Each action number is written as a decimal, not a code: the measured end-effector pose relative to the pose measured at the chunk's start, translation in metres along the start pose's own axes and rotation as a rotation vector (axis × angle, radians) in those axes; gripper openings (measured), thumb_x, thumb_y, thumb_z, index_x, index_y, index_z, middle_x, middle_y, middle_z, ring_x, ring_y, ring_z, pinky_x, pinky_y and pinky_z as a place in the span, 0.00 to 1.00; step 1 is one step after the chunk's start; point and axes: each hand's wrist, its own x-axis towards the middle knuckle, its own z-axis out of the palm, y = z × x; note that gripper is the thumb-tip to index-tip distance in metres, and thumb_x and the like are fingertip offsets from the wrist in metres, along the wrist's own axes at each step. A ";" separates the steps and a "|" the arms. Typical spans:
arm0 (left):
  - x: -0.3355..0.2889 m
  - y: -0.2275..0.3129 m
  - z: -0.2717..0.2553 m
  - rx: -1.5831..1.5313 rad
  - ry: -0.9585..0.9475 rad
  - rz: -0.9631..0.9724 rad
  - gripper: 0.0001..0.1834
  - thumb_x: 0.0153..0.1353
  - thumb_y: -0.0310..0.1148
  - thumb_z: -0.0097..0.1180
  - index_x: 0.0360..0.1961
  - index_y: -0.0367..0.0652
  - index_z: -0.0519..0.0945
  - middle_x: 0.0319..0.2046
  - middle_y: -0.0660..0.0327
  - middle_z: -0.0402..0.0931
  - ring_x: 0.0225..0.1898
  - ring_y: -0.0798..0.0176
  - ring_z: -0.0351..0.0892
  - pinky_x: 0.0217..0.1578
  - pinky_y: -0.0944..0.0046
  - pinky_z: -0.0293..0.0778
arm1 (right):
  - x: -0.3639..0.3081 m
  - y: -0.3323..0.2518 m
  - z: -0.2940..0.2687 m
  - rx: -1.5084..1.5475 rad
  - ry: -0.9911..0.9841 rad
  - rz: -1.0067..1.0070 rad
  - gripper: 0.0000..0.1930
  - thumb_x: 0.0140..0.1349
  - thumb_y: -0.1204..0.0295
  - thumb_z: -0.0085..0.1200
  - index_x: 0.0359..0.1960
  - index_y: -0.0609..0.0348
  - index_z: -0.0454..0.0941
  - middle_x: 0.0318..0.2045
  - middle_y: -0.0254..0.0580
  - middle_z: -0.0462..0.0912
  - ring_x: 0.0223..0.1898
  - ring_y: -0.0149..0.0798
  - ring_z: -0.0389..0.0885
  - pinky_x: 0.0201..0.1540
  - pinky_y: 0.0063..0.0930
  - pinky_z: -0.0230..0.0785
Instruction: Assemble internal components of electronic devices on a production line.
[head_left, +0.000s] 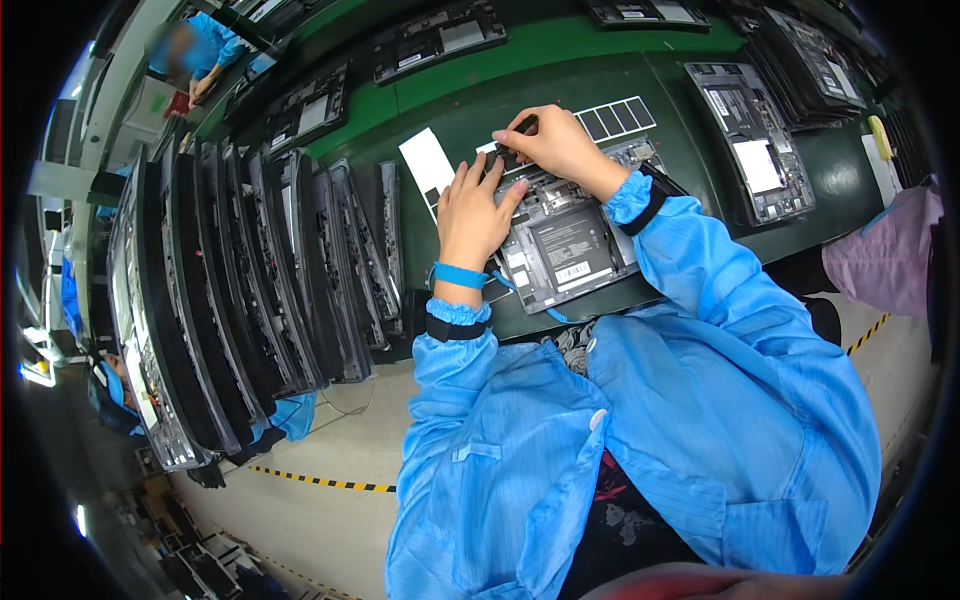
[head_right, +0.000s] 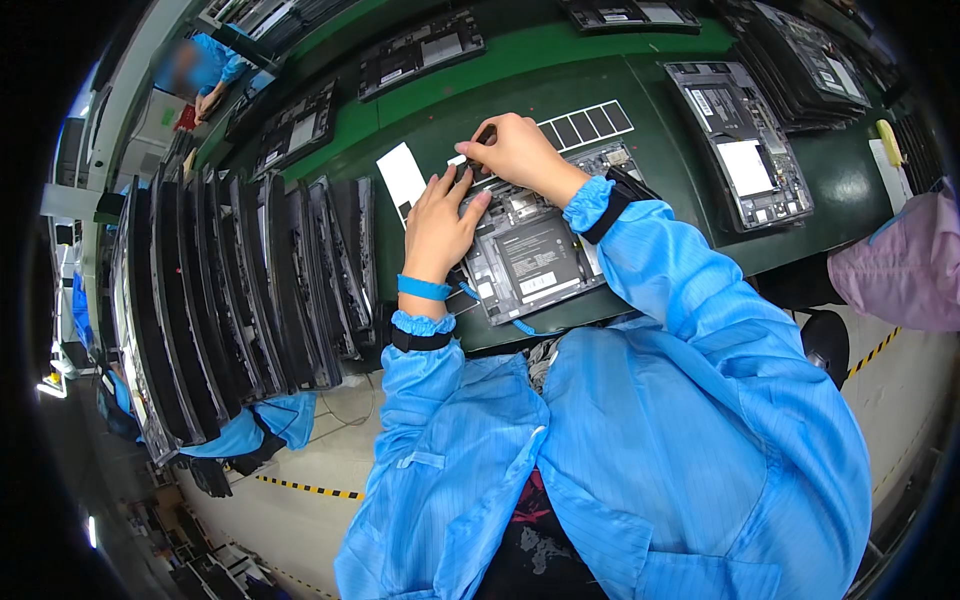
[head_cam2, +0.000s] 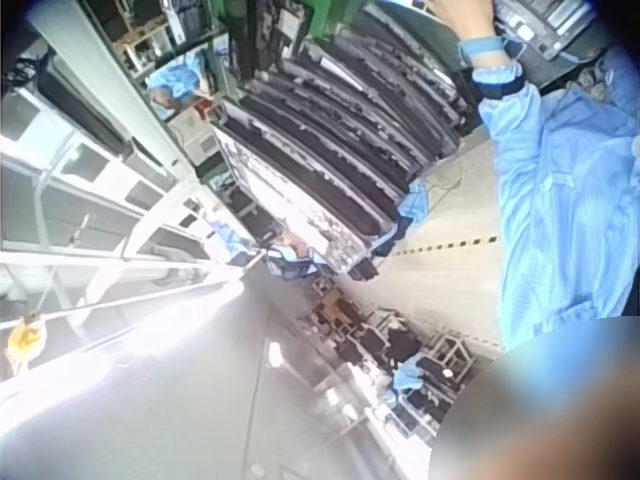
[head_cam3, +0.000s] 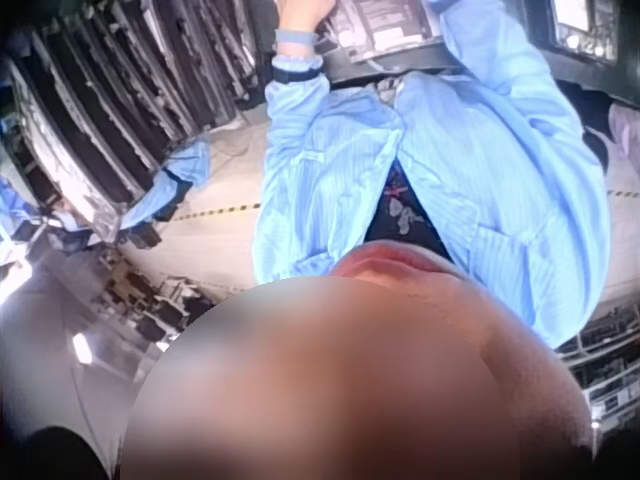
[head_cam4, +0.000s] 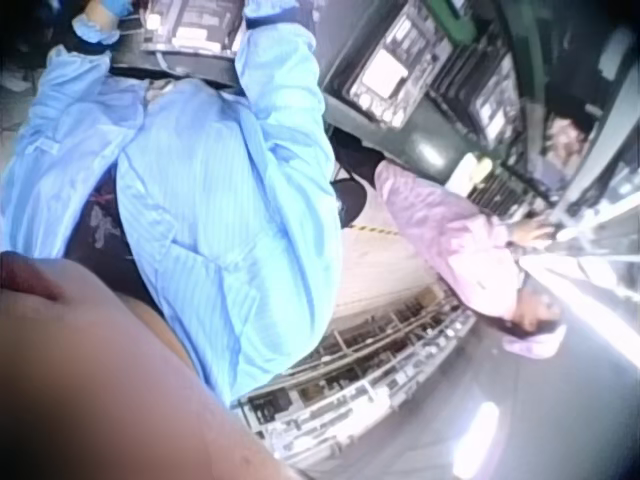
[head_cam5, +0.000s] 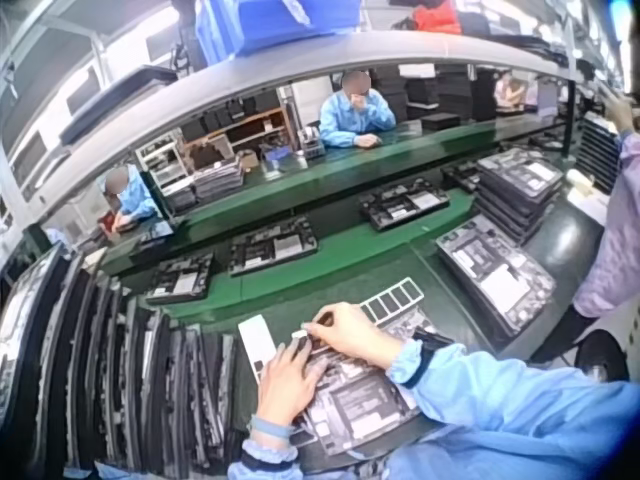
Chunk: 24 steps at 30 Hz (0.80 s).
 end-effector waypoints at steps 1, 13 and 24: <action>0.000 0.001 -0.001 0.007 0.014 0.007 0.30 0.65 0.57 0.44 0.60 0.50 0.74 0.65 0.54 0.65 0.67 0.46 0.60 0.63 0.47 0.58 | 0.003 0.008 0.003 0.046 0.036 -0.001 0.17 0.60 0.62 0.60 0.33 0.69 0.82 0.23 0.46 0.84 0.24 0.32 0.84 0.27 0.24 0.74; -0.003 -0.001 0.004 -0.045 0.033 -0.010 0.33 0.63 0.60 0.46 0.60 0.49 0.74 0.64 0.54 0.65 0.67 0.46 0.59 0.63 0.43 0.55 | 0.011 0.019 0.008 0.132 0.164 0.027 0.15 0.60 0.62 0.58 0.32 0.67 0.82 0.21 0.46 0.84 0.25 0.36 0.86 0.29 0.25 0.75; -0.002 0.000 0.004 0.000 0.052 0.001 0.32 0.63 0.59 0.46 0.59 0.49 0.75 0.64 0.54 0.66 0.66 0.45 0.60 0.63 0.47 0.57 | 0.011 0.016 0.007 0.040 0.084 0.033 0.13 0.58 0.67 0.61 0.34 0.68 0.83 0.25 0.44 0.85 0.27 0.31 0.86 0.31 0.21 0.77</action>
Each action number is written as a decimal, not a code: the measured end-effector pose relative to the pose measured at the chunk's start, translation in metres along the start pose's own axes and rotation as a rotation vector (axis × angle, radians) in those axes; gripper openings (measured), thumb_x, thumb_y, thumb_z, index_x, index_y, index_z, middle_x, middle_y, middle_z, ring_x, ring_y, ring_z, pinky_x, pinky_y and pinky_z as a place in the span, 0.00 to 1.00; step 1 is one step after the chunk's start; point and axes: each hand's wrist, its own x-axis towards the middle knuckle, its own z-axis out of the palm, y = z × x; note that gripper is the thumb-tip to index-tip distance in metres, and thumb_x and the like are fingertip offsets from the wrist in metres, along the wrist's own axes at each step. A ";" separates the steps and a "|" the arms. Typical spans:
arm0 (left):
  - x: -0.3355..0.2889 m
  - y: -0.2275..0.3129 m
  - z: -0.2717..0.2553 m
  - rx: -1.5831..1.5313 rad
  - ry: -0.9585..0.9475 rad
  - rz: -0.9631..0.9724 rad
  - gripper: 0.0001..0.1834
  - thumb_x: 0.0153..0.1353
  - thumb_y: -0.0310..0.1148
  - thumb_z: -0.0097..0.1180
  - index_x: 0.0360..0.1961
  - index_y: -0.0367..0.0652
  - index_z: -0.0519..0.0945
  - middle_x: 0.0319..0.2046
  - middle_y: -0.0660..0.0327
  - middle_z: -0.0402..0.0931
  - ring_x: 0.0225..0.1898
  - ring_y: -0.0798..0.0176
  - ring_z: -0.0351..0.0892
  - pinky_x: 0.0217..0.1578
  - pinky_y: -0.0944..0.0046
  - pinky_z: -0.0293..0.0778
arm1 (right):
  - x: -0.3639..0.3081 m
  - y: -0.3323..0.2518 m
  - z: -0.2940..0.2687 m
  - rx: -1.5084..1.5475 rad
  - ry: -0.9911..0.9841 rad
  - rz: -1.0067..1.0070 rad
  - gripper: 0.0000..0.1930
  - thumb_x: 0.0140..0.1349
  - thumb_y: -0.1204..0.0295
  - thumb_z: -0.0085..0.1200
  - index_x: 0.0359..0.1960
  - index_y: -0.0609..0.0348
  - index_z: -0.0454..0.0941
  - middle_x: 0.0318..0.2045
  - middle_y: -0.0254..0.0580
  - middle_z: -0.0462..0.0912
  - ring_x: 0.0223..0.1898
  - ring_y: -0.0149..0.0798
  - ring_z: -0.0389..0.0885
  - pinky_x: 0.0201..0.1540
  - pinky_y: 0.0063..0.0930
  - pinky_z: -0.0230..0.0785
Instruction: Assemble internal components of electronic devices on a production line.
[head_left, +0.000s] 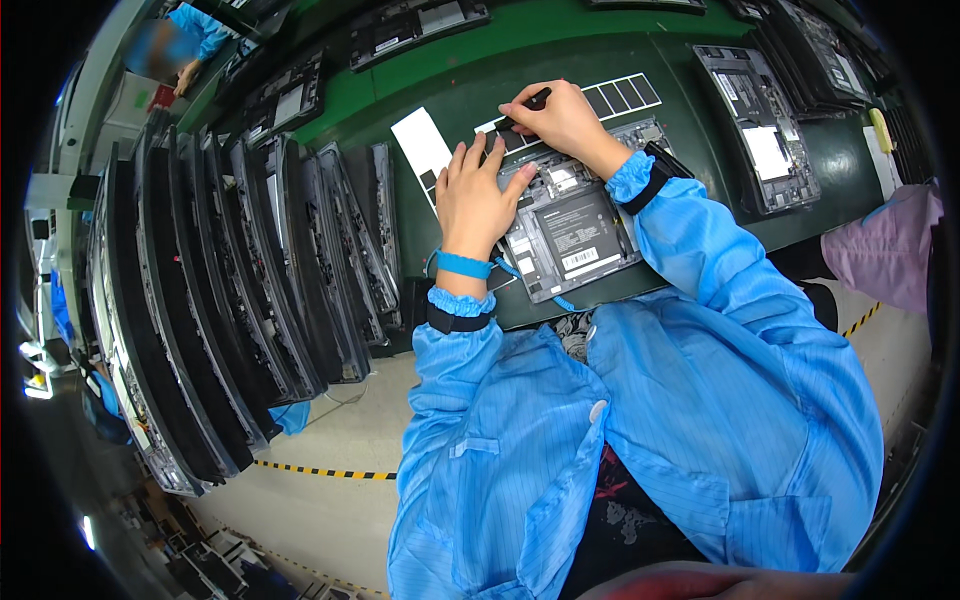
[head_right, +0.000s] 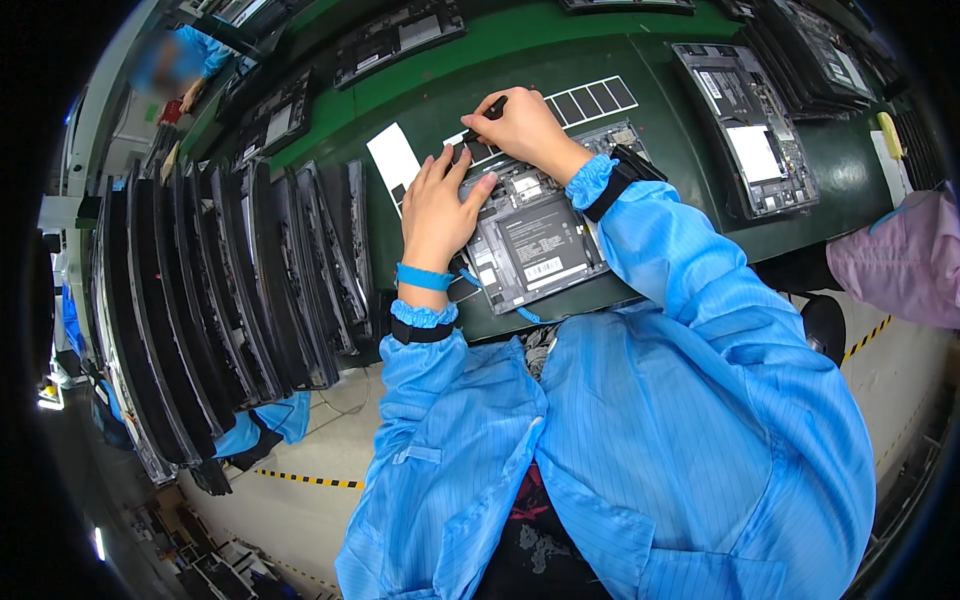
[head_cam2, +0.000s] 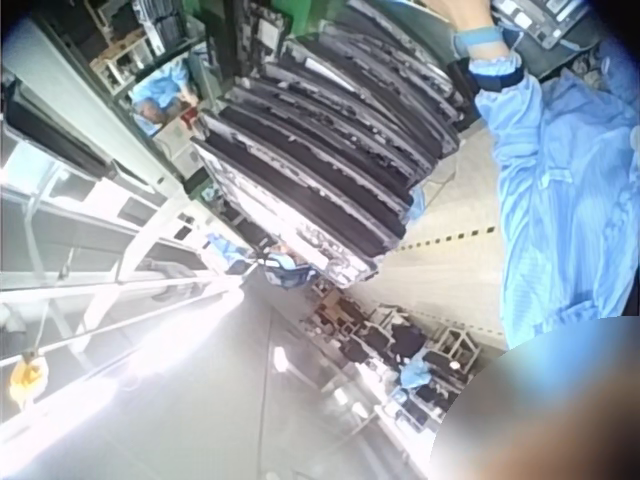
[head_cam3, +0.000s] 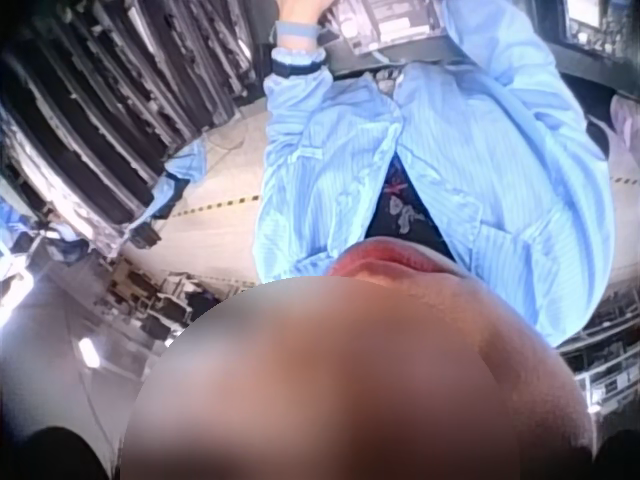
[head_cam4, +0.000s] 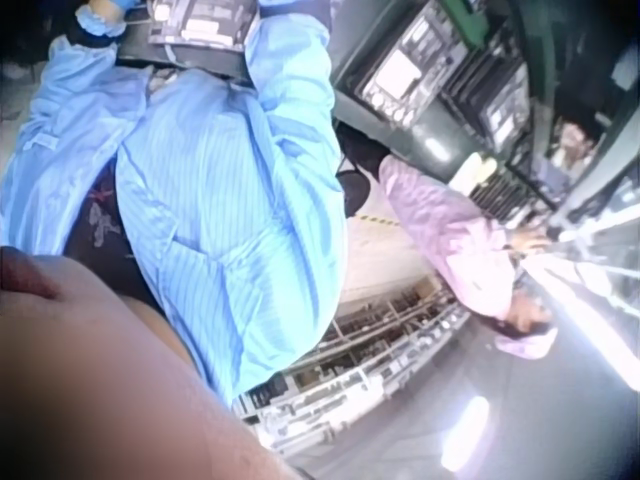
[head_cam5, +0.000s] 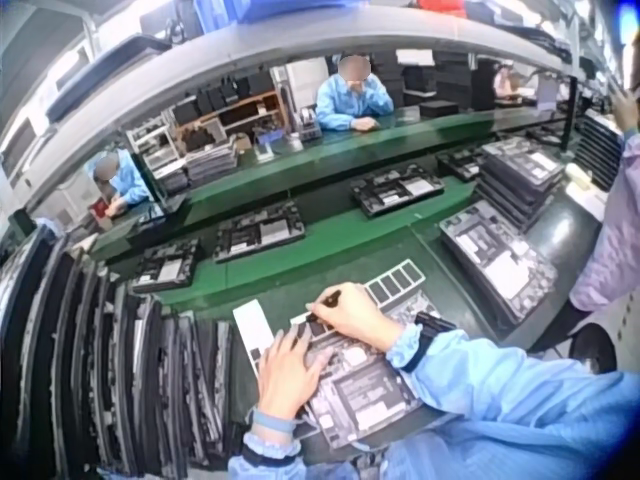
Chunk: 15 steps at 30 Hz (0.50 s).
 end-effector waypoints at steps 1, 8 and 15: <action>0.000 0.000 0.000 0.007 -0.002 -0.001 0.33 0.62 0.60 0.46 0.59 0.49 0.75 0.64 0.54 0.66 0.66 0.45 0.60 0.63 0.47 0.57 | -0.001 0.000 0.001 0.001 -0.001 0.002 0.13 0.58 0.67 0.61 0.34 0.68 0.83 0.25 0.44 0.85 0.27 0.31 0.86 0.31 0.21 0.77; 0.000 0.000 -0.003 0.027 -0.023 -0.053 0.33 0.61 0.62 0.47 0.59 0.54 0.76 0.65 0.52 0.63 0.67 0.43 0.56 0.63 0.45 0.57 | -0.003 0.002 0.004 0.056 0.051 -0.126 0.12 0.59 0.68 0.61 0.33 0.69 0.83 0.24 0.45 0.85 0.27 0.31 0.86 0.31 0.21 0.77; -0.001 -0.001 -0.002 -0.019 -0.032 -0.057 0.32 0.60 0.63 0.48 0.59 0.56 0.76 0.66 0.51 0.62 0.67 0.41 0.55 0.63 0.44 0.55 | -0.003 0.001 0.001 -0.030 0.052 -0.059 0.17 0.59 0.62 0.61 0.32 0.69 0.83 0.22 0.45 0.85 0.25 0.31 0.86 0.30 0.22 0.76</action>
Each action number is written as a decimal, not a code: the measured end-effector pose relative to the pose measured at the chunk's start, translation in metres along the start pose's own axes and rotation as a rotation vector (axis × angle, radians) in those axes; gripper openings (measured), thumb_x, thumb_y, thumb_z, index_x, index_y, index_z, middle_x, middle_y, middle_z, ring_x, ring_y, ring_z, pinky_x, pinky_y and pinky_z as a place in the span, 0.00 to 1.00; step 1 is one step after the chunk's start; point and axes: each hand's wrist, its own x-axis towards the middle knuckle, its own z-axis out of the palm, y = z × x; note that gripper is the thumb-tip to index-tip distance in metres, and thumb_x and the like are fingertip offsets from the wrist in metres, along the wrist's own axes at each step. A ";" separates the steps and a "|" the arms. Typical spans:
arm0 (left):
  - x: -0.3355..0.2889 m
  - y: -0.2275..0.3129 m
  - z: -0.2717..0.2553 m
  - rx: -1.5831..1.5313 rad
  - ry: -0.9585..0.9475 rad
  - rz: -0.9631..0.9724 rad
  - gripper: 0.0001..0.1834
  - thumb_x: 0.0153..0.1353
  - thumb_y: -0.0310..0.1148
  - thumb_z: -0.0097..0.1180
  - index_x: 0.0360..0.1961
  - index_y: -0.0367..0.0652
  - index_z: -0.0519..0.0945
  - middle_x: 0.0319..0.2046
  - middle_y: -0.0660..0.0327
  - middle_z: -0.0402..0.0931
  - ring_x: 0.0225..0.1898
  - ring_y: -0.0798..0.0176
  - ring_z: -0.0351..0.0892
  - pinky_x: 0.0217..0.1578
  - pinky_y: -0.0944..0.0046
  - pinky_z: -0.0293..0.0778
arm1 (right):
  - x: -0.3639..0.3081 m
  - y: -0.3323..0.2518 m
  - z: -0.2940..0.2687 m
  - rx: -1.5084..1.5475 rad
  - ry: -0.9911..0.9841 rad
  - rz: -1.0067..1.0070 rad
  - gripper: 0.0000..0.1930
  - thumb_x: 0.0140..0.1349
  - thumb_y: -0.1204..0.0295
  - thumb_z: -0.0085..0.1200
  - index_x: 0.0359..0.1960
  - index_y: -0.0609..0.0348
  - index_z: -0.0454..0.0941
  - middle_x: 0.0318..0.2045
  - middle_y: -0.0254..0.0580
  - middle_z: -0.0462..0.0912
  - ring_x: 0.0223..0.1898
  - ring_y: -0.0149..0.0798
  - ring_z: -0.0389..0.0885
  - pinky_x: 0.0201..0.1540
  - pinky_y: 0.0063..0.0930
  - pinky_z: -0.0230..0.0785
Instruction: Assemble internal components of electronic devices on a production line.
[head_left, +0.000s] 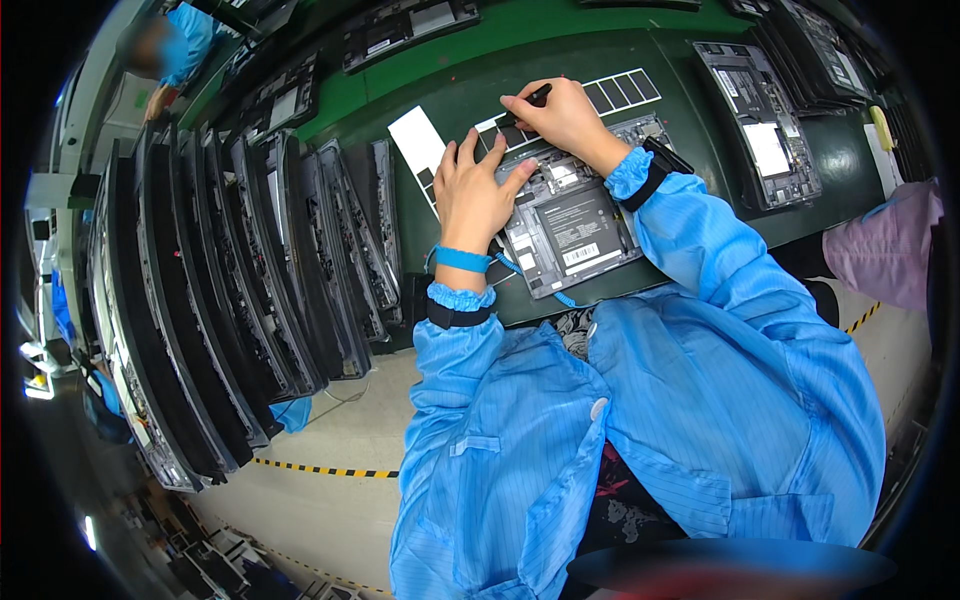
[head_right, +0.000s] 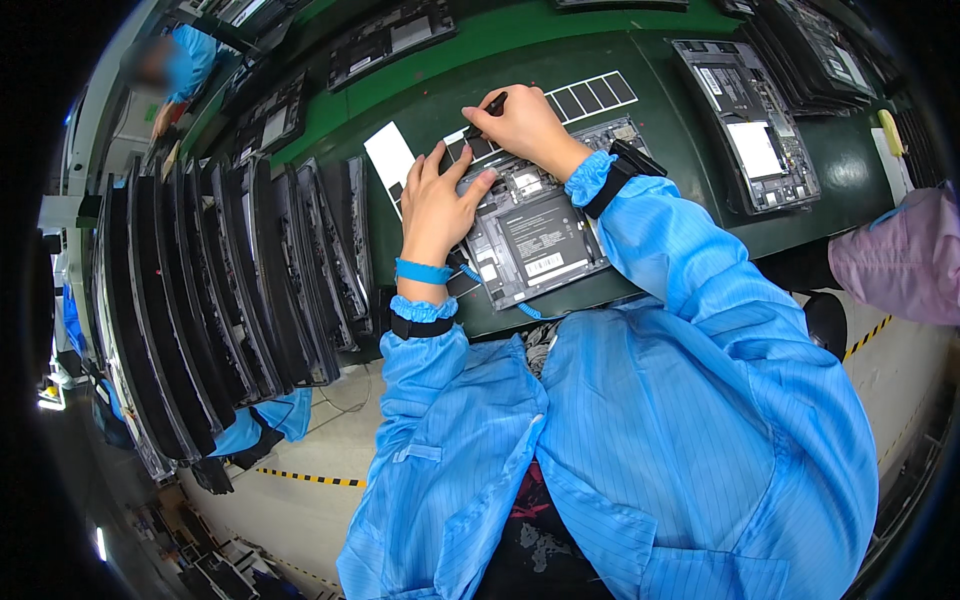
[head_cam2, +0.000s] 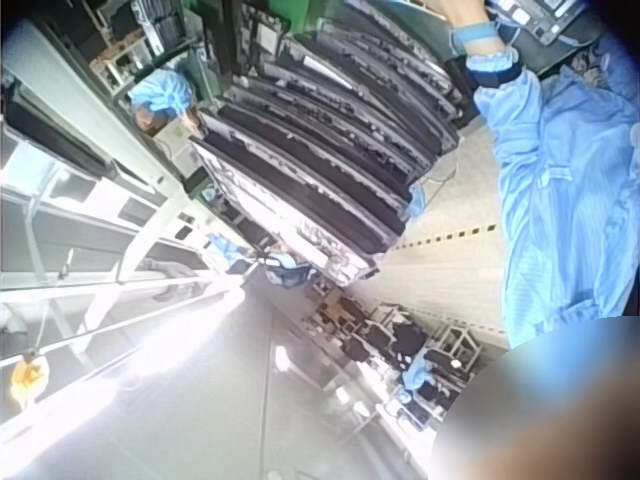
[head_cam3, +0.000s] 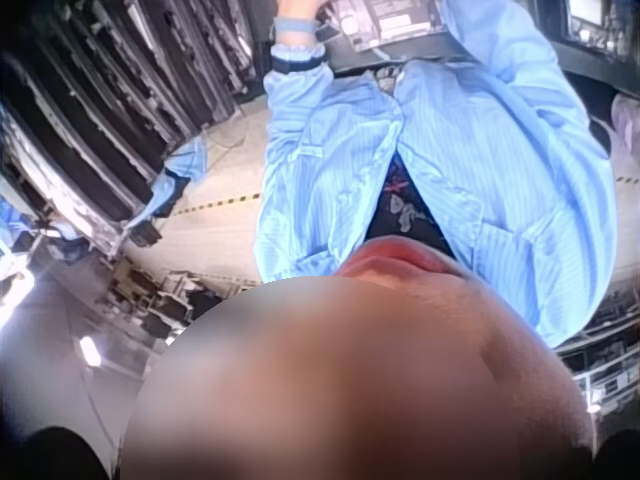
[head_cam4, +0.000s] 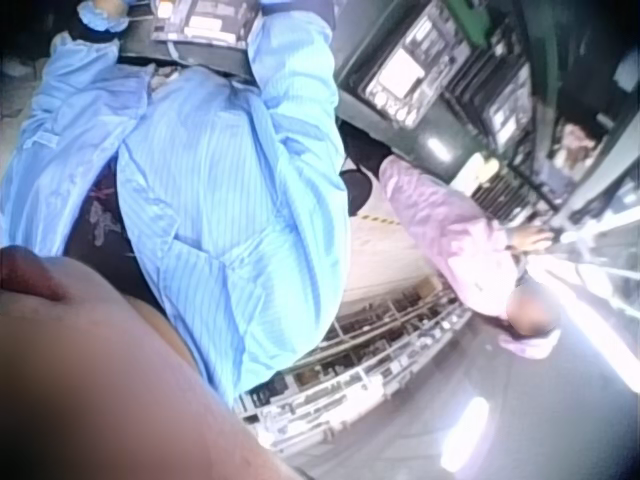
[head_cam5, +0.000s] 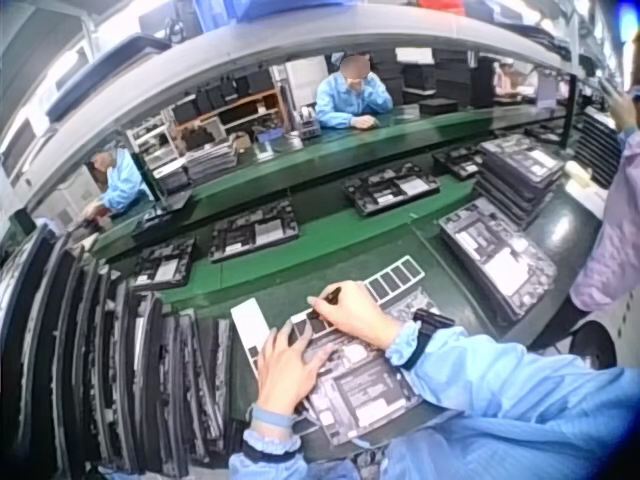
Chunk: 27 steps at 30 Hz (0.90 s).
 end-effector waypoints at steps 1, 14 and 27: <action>0.000 0.000 0.000 -0.001 -0.002 -0.003 0.33 0.60 0.63 0.48 0.59 0.56 0.76 0.66 0.51 0.62 0.67 0.41 0.55 0.63 0.44 0.55 | 0.000 -0.001 0.000 0.000 0.000 0.000 0.17 0.59 0.62 0.61 0.32 0.69 0.83 0.22 0.45 0.85 0.25 0.31 0.86 0.30 0.22 0.76; 0.003 -0.002 0.004 -0.050 0.064 0.012 0.33 0.58 0.64 0.50 0.57 0.54 0.78 0.65 0.49 0.61 0.68 0.37 0.51 0.65 0.41 0.50 | -0.001 0.001 0.002 0.259 -0.006 -0.036 0.10 0.59 0.72 0.61 0.36 0.70 0.82 0.26 0.45 0.85 0.28 0.32 0.85 0.32 0.21 0.78; 0.001 0.051 -0.028 -0.583 0.072 -0.174 0.13 0.66 0.37 0.52 0.39 0.36 0.80 0.29 0.57 0.81 0.29 0.64 0.78 0.32 0.66 0.71 | -0.072 0.013 -0.115 0.393 0.133 0.261 0.12 0.60 0.68 0.62 0.38 0.66 0.81 0.27 0.44 0.85 0.24 0.30 0.83 0.25 0.15 0.72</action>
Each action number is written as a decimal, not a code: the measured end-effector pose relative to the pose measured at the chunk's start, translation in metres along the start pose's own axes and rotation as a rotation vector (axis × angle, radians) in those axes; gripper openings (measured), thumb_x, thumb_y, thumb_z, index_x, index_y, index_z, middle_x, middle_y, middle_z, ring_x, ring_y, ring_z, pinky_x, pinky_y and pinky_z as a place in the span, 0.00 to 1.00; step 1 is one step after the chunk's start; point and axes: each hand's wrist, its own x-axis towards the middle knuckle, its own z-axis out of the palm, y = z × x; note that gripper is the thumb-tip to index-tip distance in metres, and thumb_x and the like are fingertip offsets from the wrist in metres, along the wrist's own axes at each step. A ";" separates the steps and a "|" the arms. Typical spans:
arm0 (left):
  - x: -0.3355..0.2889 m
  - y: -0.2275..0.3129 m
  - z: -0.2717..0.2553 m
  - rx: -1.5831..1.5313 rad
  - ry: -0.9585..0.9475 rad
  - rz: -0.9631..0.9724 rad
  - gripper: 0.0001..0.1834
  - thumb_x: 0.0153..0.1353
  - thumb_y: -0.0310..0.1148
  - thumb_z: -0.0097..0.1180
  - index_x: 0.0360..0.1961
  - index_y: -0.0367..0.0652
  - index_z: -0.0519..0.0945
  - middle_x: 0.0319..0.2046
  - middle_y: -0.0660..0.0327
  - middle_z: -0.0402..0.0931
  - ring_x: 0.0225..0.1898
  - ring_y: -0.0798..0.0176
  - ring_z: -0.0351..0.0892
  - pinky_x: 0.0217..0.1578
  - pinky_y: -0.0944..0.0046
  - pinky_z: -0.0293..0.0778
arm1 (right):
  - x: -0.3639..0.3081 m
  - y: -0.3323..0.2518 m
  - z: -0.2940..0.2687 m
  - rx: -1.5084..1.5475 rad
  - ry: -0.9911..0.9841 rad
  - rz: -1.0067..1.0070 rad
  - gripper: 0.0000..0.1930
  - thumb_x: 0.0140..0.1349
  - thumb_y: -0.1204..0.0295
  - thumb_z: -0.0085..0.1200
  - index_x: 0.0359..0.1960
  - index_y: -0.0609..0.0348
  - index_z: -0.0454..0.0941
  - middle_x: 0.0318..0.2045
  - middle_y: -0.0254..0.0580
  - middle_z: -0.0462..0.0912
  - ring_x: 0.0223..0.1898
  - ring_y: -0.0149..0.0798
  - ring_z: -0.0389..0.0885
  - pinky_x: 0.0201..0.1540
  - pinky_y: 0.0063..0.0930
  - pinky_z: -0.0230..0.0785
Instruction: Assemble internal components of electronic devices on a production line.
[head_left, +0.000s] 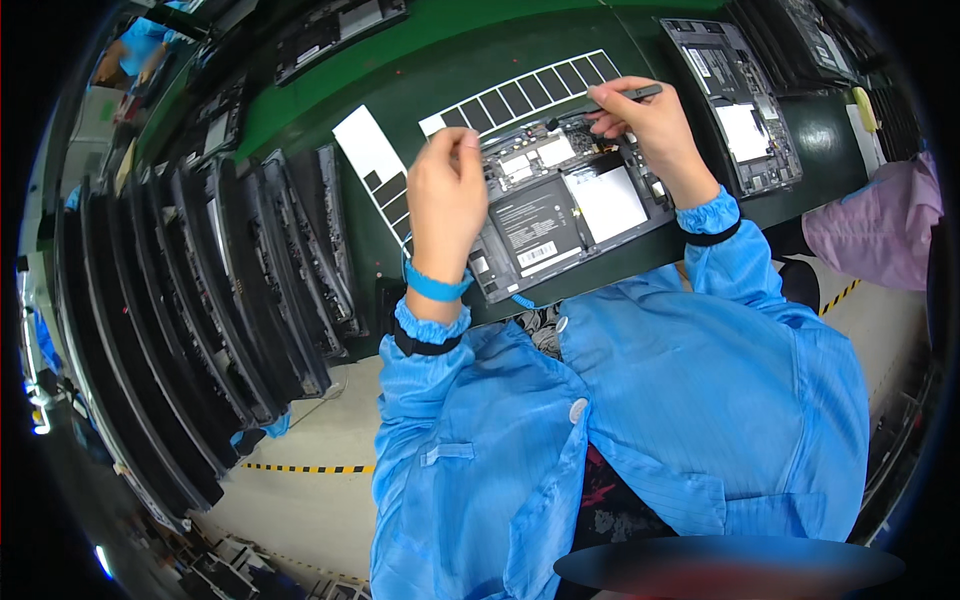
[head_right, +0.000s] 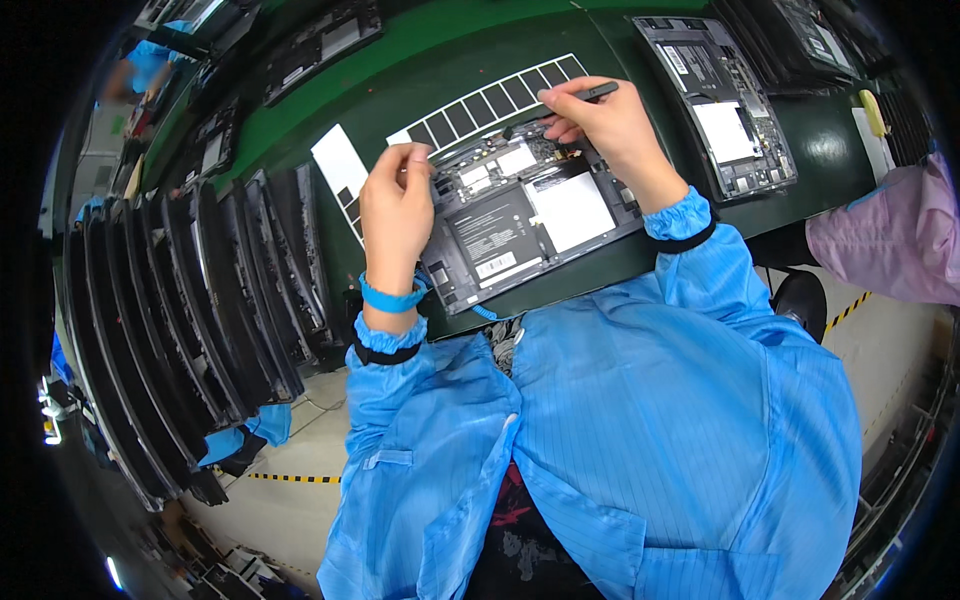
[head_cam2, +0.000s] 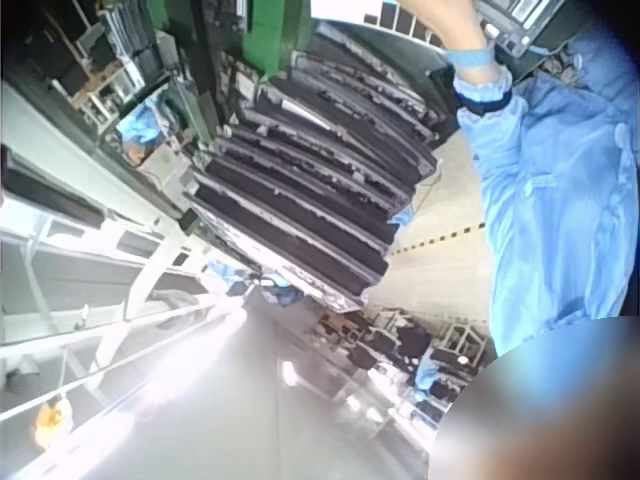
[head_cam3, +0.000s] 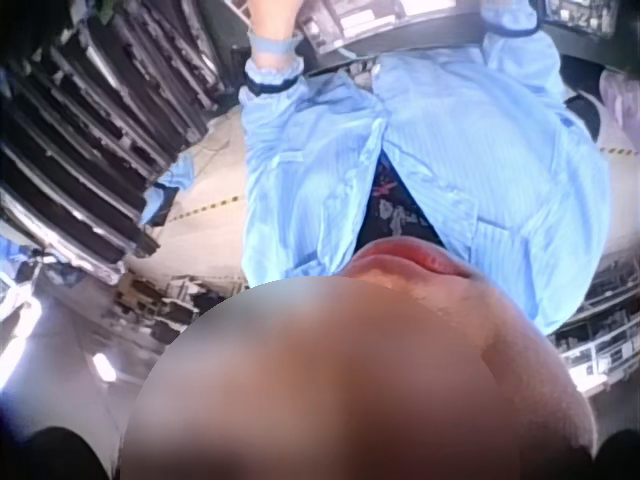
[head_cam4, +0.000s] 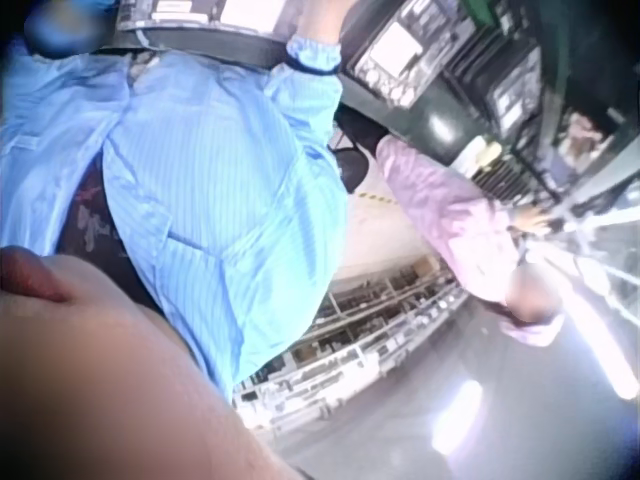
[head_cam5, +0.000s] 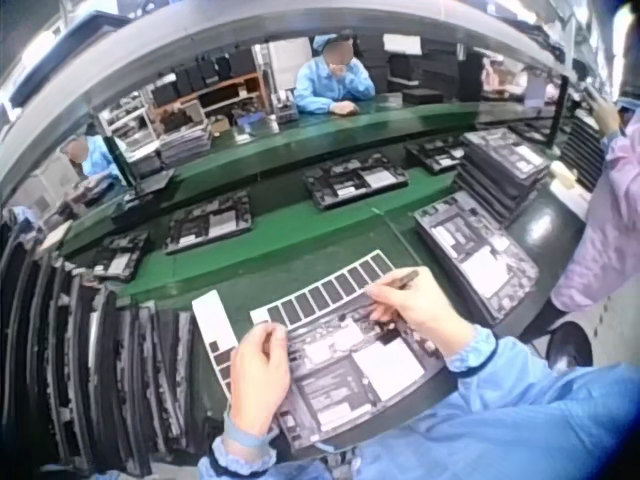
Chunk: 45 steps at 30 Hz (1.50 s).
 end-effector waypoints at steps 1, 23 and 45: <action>0.000 -0.007 0.013 -0.157 -0.037 0.026 0.14 0.67 0.36 0.51 0.40 0.34 0.80 0.21 0.62 0.78 0.22 0.71 0.74 0.26 0.70 0.68 | 0.000 0.010 -0.001 0.036 -0.023 0.014 0.12 0.60 0.68 0.62 0.38 0.66 0.82 0.27 0.45 0.85 0.24 0.29 0.83 0.26 0.15 0.71; 0.034 0.006 0.048 -0.136 -0.355 -0.257 0.11 0.60 0.32 0.58 0.28 0.31 0.79 0.18 0.61 0.78 0.16 0.73 0.72 0.18 0.73 0.65 | 0.007 0.024 0.006 0.093 -0.085 0.075 0.11 0.60 0.70 0.62 0.38 0.67 0.82 0.25 0.45 0.84 0.26 0.31 0.84 0.29 0.18 0.75; 0.043 0.013 0.047 -0.068 -0.400 -0.299 0.10 0.58 0.31 0.59 0.29 0.31 0.81 0.18 0.61 0.79 0.16 0.74 0.70 0.19 0.73 0.66 | 0.009 0.032 0.010 0.015 -0.111 -0.012 0.13 0.58 0.68 0.63 0.37 0.69 0.82 0.26 0.44 0.84 0.28 0.31 0.85 0.31 0.20 0.77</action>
